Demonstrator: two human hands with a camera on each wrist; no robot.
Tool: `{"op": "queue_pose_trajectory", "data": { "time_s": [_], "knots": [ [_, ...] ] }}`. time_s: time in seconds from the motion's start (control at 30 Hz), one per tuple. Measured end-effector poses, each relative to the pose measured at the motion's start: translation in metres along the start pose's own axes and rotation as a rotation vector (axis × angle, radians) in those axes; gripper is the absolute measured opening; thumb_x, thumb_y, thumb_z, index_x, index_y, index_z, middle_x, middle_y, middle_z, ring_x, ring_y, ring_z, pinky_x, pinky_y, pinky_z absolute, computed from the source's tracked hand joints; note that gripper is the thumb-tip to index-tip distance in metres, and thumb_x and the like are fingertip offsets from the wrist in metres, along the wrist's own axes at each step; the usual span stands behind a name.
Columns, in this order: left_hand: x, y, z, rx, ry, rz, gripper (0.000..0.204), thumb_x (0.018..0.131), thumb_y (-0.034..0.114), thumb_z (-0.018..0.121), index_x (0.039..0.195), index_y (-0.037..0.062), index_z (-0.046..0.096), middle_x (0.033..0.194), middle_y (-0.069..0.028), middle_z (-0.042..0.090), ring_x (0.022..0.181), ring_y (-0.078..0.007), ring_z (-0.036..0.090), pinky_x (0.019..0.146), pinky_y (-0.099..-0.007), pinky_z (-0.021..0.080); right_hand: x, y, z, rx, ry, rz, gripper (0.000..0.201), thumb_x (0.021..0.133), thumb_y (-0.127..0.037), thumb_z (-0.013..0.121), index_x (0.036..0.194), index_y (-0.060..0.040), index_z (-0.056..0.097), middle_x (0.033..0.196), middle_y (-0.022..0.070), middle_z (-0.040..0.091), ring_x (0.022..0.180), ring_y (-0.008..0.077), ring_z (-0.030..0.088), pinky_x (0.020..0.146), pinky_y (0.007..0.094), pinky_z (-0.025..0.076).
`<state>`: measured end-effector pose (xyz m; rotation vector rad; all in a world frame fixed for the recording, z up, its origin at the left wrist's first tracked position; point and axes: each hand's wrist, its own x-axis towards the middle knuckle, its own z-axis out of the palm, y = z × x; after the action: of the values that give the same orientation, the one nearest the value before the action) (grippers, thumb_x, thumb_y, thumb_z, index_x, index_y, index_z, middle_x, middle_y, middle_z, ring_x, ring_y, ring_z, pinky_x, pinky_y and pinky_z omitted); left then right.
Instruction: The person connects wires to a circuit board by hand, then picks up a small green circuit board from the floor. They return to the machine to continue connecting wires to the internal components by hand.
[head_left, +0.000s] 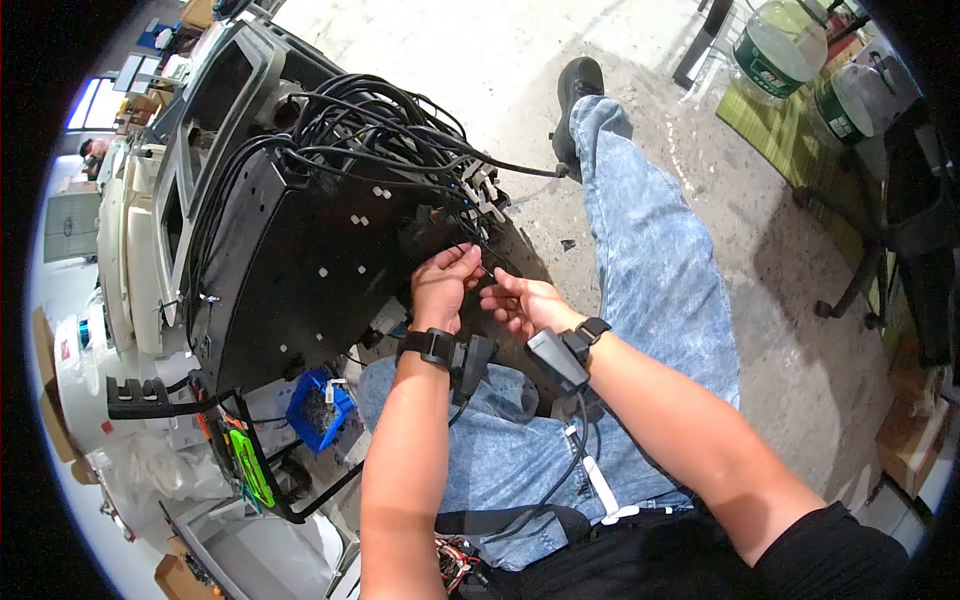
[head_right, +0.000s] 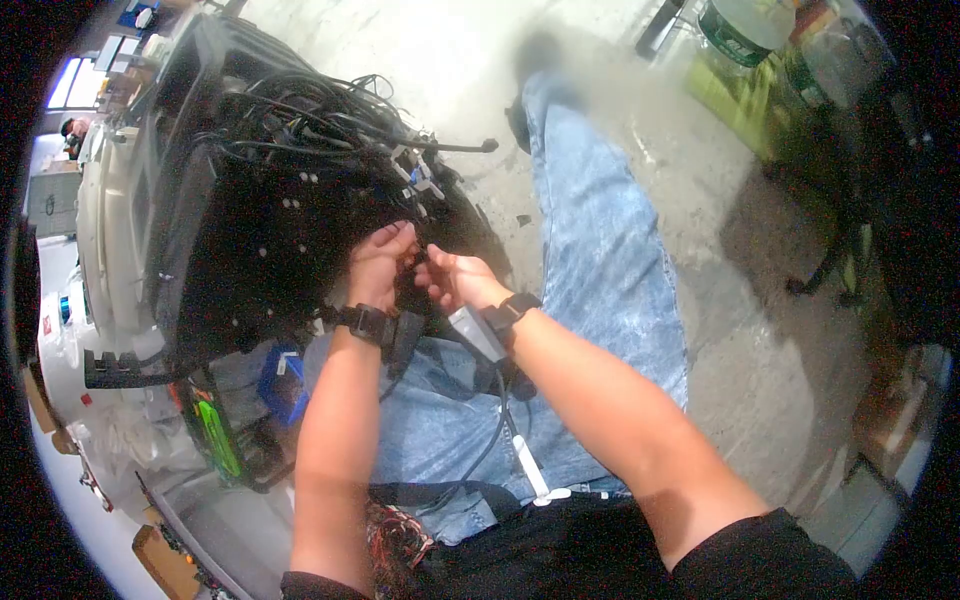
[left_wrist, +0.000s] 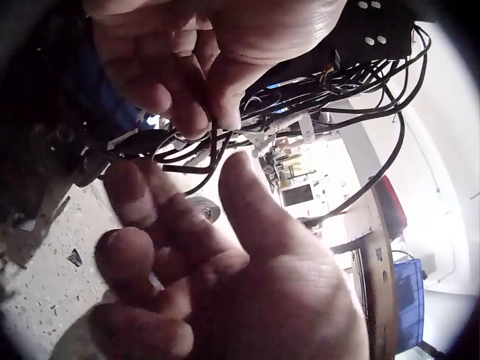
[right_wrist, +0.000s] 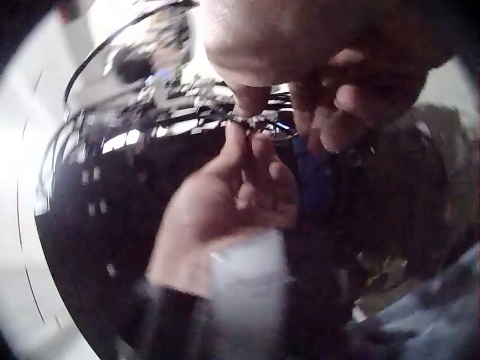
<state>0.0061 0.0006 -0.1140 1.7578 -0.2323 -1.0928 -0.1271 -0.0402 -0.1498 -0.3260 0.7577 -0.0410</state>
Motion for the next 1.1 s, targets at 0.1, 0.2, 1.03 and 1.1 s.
{"op": "queue_pose_trajectory", "data": {
  "time_s": [0.1,0.2,1.03,1.1],
  "knots": [
    [0.001,-0.001,0.000,0.011,0.011,0.015,0.019,0.078,0.013,0.064,0.092,0.0009,0.060,0.076,-0.0004,0.060,0.064,-0.0079,0.054,0.056,-0.0207,0.041,0.000,0.000,0.005,0.323,-0.033,0.069,0.025,0.082,-0.032,0.059,0.086,-0.0074,0.058,0.072,-0.0007,0.058,0.051,0.0041,0.049,0.037,0.0150,0.036],
    [0.005,-0.005,-0.003,-0.005,-0.026,0.021,0.019,0.078,0.013,0.064,0.092,0.0010,0.060,0.076,-0.0006,0.060,0.063,-0.0081,0.054,0.056,-0.0207,0.041,0.000,0.002,0.009,0.453,-0.043,0.103,0.022,0.082,-0.029,0.058,0.085,-0.0076,0.058,0.071,-0.0011,0.058,0.052,0.0040,0.049,0.037,0.0155,0.037],
    [0.002,0.001,-0.006,-0.058,-0.050,0.002,0.017,0.079,0.010,0.062,0.092,-0.0005,0.059,0.080,-0.0043,0.060,0.067,-0.0101,0.056,0.059,-0.0218,0.045,-0.003,-0.004,0.016,-0.037,-0.028,-0.150,0.029,0.084,-0.036,0.052,0.087,-0.0082,0.061,0.076,0.0038,0.060,0.060,0.0153,0.053,0.048,0.0260,0.041],
    [0.001,-0.001,-0.007,-0.067,-0.071,-0.013,0.018,0.079,0.011,0.062,0.093,-0.0004,0.059,0.080,-0.0041,0.060,0.067,-0.0097,0.055,0.059,-0.0214,0.044,-0.004,-0.004,0.019,-0.560,0.159,-0.378,0.025,0.082,-0.032,0.053,0.083,-0.0084,0.061,0.076,0.0069,0.061,0.063,0.0203,0.056,0.051,0.0302,0.043]
  ]
}}
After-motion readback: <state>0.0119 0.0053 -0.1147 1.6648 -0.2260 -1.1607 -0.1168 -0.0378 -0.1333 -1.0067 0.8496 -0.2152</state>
